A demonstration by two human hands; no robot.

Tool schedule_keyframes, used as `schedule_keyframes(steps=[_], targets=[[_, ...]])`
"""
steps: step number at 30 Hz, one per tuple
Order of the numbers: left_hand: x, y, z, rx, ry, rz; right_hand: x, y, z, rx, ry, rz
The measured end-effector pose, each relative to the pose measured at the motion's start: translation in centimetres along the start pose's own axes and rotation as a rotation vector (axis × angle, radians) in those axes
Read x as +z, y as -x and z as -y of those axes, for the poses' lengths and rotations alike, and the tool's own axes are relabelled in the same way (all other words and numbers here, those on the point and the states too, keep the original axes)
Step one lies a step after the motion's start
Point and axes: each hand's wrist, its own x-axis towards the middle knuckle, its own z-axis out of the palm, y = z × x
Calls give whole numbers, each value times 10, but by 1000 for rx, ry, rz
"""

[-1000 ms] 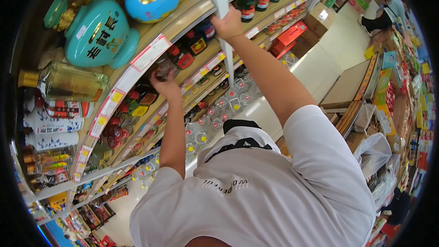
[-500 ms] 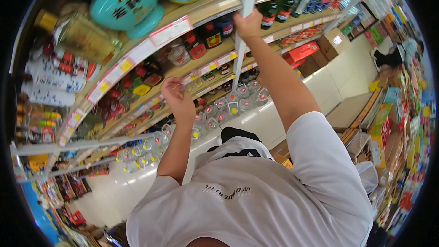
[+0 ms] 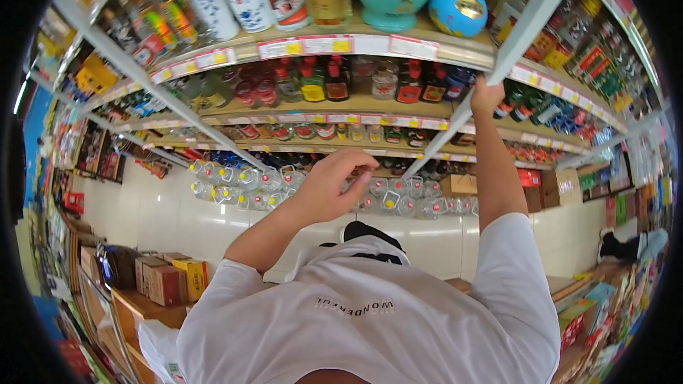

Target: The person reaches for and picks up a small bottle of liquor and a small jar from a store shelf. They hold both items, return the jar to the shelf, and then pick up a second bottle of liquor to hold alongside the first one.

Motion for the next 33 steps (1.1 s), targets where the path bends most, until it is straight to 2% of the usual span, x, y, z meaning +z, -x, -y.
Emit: schedule_keyframes(steps=[2,4,6,9,13,14,16,19,24,27,28,30,31,33], targets=[[-10,24,22,31,-271,-88,4,-4,-12,-53,-84,-12],[-23,56,43,7,-545,-115,0,-9,-18,76,32,13],[-33,96,60,-163,-591,-75,-3,-5,-8,17,184,-8],[-43,157,69,-361,-666,-88,-4,6,18,38,265,-53],[-46,226,47,-588,-593,-165,-4,0,11,108,215,29],[-43,242,42,-641,-561,-192,-4,3,12,4,327,-50],[-36,267,29,-721,-472,-273,-6,16,44,52,285,-35],[-34,294,21,-798,-402,-314,-2,13,38,58,278,-43],[-48,296,32,-774,-379,-347,1,17,40,36,273,-111],[-64,275,48,-711,-351,-375,6,23,47,26,112,-148],[-69,267,58,-690,-330,-379,8,20,43,113,27,-122],[-78,251,74,-678,-299,-374,7,22,41,43,224,-183],[-85,239,81,-679,-290,-371,9,22,34,60,64,-190],[-101,223,101,-682,-290,-367,11,21,14,50,57,-235]])
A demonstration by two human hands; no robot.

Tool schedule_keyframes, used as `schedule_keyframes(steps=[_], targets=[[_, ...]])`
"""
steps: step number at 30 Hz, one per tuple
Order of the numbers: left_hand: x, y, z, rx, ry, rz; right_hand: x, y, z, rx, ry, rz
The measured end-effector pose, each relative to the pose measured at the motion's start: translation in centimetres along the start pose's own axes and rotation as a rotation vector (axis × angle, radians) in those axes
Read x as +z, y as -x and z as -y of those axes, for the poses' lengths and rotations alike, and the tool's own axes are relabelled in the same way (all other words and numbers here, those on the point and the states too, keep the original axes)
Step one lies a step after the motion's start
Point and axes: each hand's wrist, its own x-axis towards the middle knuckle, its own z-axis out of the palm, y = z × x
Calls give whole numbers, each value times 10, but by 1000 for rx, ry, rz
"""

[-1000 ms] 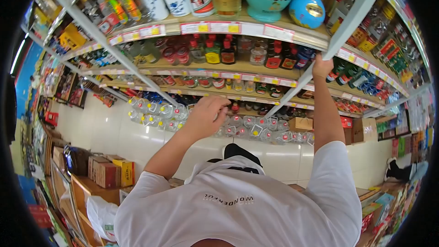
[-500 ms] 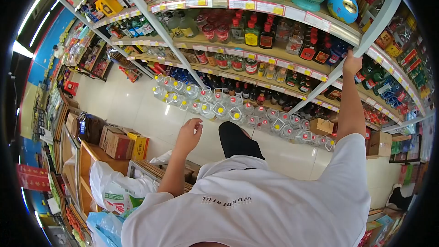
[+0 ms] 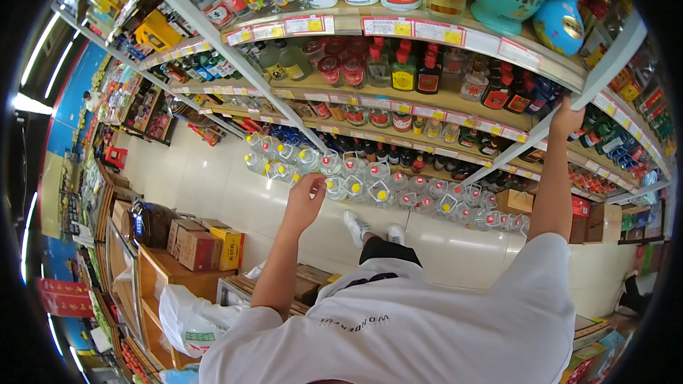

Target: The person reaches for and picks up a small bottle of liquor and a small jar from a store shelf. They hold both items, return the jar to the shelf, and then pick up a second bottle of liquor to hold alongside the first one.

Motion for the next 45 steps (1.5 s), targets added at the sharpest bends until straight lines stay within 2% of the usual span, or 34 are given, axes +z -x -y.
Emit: schedule_keyframes(steps=[3,5,6,10,13,16,19,20,23,27,31,34,37,40,43,45], targets=[[5,-37,19,-11,7,-7,-2,-10,-29,-28,100,-54],[5,-75,28,-19,29,-47,4,-4,-7,13,141,-98],[5,-89,35,-4,43,-67,7,-3,-10,4,76,-122],[9,-133,59,-52,147,-57,4,-3,-14,-38,199,-148],[16,-162,60,-120,296,-62,7,-5,-22,25,8,-149],[23,-198,71,-30,339,-78,7,-4,-14,59,92,-137],[33,-238,82,-13,248,-130,7,-1,-8,55,101,-133],[36,-251,83,10,262,-139,8,3,1,10,269,-164],[44,-286,79,77,335,-159,11,-4,-14,-41,36,-138],[50,-315,79,177,464,-88,10,-3,-11,-32,60,-130],[53,-326,93,228,425,-61,11,0,-9,-87,65,-157],[44,-323,91,67,258,26,12,7,11,-13,168,-147],[44,-324,96,94,331,23,10,0,-6,-85,253,-189],[35,-310,79,88,319,-23,2,-14,-33,-84,305,-137],[27,-299,70,195,236,-159,4,-7,-22,-83,47,-70],[23,-290,73,155,382,-166,5,-5,-19,-71,23,-58]])
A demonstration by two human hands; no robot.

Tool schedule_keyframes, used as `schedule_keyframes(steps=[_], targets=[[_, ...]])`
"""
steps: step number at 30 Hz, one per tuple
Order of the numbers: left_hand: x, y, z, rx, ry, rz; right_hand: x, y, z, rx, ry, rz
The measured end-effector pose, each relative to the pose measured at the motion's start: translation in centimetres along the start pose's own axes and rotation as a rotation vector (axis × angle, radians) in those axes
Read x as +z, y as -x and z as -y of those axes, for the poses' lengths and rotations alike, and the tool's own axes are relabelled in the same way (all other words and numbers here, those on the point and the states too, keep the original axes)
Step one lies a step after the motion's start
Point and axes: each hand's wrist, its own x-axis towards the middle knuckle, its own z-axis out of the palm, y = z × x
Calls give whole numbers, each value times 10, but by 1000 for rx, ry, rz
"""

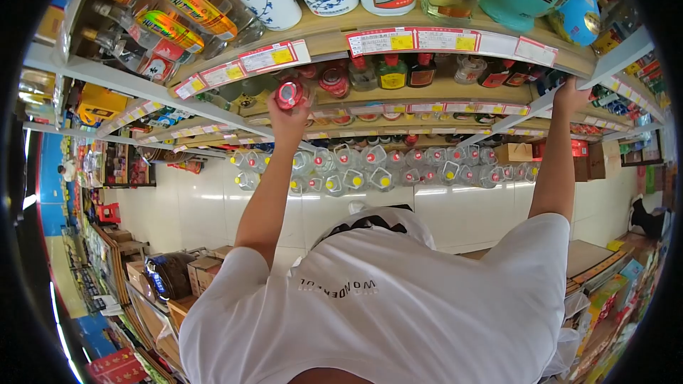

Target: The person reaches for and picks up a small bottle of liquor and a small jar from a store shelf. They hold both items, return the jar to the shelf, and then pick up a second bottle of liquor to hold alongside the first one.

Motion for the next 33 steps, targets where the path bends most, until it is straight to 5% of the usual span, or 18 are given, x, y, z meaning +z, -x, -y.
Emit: schedule_keyframes(steps=[3,6,9,11,14,24,33], targets=[[-11,24,-46,-132,181,16,1,0,3,30,-4,-12],[-13,50,-56,-371,892,126,-1,2,2,-18,-140,69],[-10,74,-71,-512,1026,262,-10,-19,-48,-79,115,-24],[-6,86,-83,-609,1144,315,-3,-3,-8,-99,241,-93],[0,100,-86,-626,1253,427,4,3,1,-33,5,-89],[43,145,-126,-662,1328,381,3,12,41,18,122,-41],[85,164,-170,-808,1487,462,6,9,40,138,-117,43]])
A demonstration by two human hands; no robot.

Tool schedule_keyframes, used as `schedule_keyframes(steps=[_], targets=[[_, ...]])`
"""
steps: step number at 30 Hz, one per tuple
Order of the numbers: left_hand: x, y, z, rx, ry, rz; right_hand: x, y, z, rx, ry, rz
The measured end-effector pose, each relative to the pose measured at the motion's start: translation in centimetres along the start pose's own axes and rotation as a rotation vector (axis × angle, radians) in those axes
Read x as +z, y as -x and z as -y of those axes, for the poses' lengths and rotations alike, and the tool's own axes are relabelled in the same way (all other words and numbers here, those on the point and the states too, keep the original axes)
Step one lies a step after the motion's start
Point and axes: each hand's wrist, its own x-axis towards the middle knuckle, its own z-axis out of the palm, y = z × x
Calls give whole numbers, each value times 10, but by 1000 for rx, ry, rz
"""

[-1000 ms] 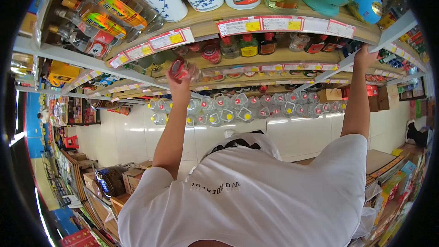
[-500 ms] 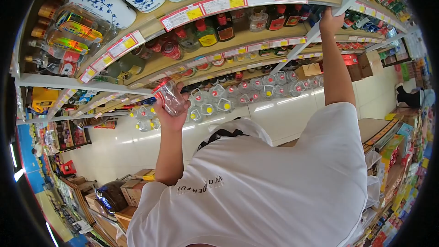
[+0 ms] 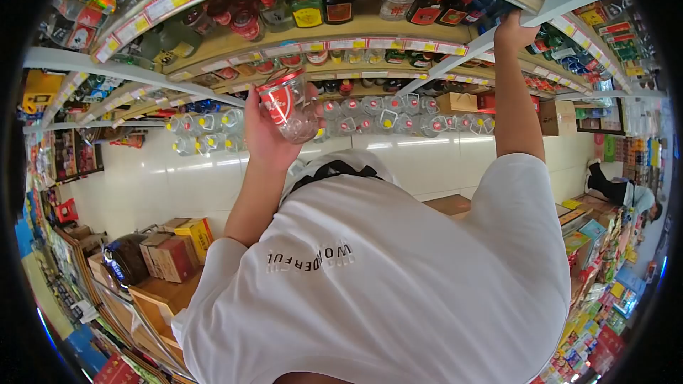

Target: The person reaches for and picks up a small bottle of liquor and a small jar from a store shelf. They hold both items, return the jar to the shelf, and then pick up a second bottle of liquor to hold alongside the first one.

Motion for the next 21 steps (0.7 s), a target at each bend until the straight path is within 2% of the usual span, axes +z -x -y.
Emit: schedule_keyframes(steps=[4,7,11,13,15,17,18,19,21], targets=[[5,-11,28,-22,-21,-98,0,-2,-1,-51,-12,3],[7,-19,39,-36,-39,2,4,4,4,-173,108,-100],[11,-27,60,-17,-24,-54,2,5,5,-64,56,-80],[16,-29,69,-21,-29,-92,0,5,6,-117,65,-59],[22,-28,76,-8,-31,-102,1,-3,-11,-73,-78,-55],[27,-28,86,4,-20,-73,0,-9,-21,-86,-74,-48],[31,-29,91,-12,-21,-71,-2,-6,-14,-78,-15,-44],[34,-29,93,-28,-24,-68,-4,-3,-7,-160,118,-58],[41,-30,99,-56,-16,-69,-4,8,13,-145,69,-67]])
